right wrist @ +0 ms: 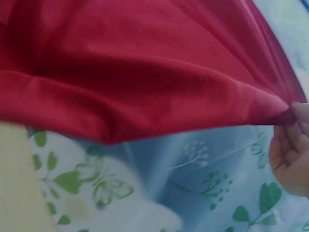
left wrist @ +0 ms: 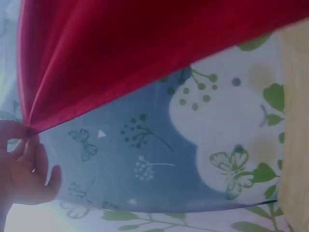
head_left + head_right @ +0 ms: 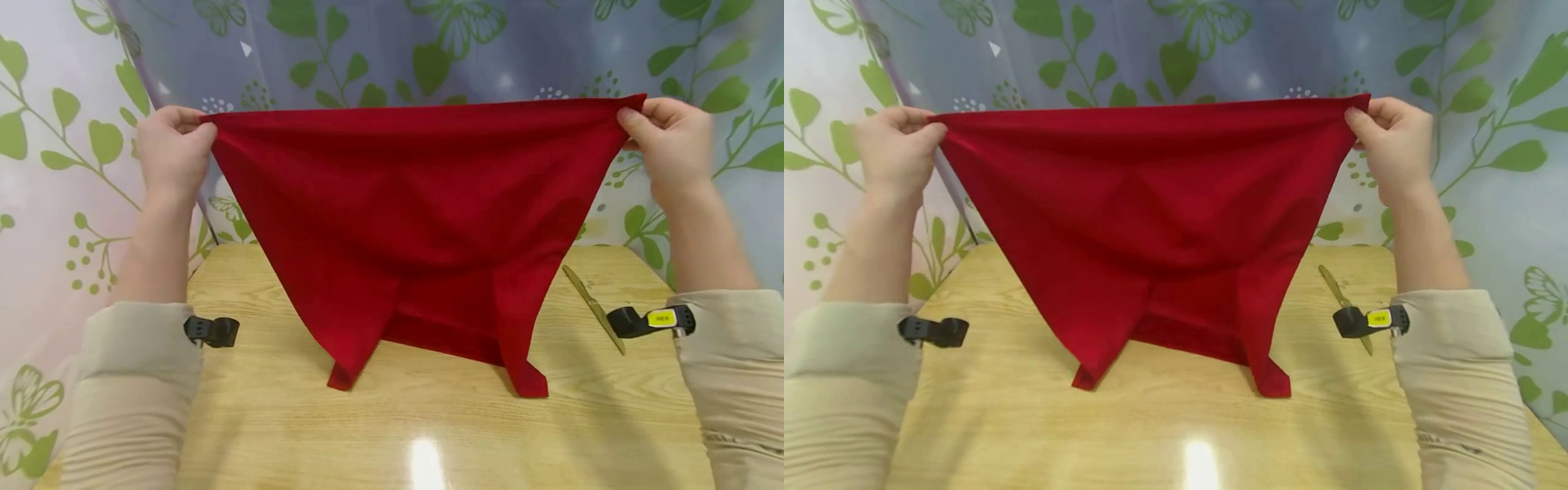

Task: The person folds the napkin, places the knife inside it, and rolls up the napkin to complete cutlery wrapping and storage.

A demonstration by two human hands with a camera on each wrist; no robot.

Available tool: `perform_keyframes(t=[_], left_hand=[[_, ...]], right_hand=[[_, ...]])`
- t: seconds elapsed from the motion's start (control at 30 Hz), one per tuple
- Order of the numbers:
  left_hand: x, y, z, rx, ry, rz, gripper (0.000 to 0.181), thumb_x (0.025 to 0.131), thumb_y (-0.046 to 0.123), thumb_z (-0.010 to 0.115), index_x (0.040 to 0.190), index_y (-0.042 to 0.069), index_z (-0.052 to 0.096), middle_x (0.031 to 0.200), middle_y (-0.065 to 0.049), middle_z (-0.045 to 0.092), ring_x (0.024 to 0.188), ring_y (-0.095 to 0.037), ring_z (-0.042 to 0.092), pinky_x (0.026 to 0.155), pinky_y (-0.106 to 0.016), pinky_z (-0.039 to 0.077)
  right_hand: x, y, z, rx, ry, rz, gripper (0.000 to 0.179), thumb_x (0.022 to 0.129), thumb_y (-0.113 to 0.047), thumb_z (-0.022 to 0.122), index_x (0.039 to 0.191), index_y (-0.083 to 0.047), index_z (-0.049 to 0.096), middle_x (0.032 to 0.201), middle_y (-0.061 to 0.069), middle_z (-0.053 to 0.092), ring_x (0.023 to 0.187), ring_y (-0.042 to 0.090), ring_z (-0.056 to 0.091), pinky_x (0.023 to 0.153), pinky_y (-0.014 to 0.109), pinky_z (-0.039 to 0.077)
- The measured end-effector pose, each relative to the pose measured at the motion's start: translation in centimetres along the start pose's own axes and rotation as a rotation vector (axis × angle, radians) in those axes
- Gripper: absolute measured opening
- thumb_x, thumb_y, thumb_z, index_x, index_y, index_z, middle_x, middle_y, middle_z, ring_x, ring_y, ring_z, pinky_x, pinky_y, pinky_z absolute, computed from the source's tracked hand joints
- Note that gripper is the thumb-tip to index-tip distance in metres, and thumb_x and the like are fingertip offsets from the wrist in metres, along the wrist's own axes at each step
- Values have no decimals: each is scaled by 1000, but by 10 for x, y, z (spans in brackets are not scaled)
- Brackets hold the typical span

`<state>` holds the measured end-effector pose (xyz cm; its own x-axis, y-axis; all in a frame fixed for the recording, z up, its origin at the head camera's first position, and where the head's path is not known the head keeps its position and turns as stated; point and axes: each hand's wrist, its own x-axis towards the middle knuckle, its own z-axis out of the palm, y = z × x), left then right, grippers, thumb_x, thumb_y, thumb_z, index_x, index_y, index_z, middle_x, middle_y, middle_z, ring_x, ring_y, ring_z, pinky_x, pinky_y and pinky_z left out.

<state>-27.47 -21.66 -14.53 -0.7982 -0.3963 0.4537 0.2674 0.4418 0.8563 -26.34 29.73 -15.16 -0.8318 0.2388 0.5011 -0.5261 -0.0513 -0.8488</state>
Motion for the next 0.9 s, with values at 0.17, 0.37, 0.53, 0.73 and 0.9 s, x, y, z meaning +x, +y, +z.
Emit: perform_keyframes(t=[0.17,0.37,0.53,0.73,0.9], left_hand=[[1,-21,9,206,-258,-96,44,91,23,51,126,-3,54,116,-9,58,113,-22,47,94,-35,38],[-8,-55,15,347,-576,-142,44,92,18,51,127,-9,48,130,-28,43,117,-40,39,100,-54,27],[-16,-85,23,450,-728,-124,41,92,17,53,122,-11,51,124,-30,47,108,-42,47,95,-53,33],[-28,-116,55,566,-635,-57,23,89,14,53,97,-5,63,101,-22,58,90,-34,50,73,-43,42],[-40,-146,77,677,-512,-28,21,82,11,47,89,3,64,83,-10,60,75,-27,52,58,-35,41]], right_hand=[[-1,21,-13,-485,-159,206,13,87,-22,64,75,-25,68,71,-14,62,68,2,55,60,13,45],[-10,50,-27,-807,-357,289,34,91,-37,56,104,-8,65,77,-18,57,76,0,51,66,16,46],[-22,81,-34,-874,-466,364,44,93,-31,53,113,9,56,78,-12,56,71,4,53,67,21,47],[-34,125,-37,-927,-484,410,40,95,-21,50,116,13,53,97,18,58,81,21,57,75,35,49],[-40,151,-32,-1078,-482,417,48,94,-22,50,128,12,45,128,33,43,111,45,46,89,51,40]])
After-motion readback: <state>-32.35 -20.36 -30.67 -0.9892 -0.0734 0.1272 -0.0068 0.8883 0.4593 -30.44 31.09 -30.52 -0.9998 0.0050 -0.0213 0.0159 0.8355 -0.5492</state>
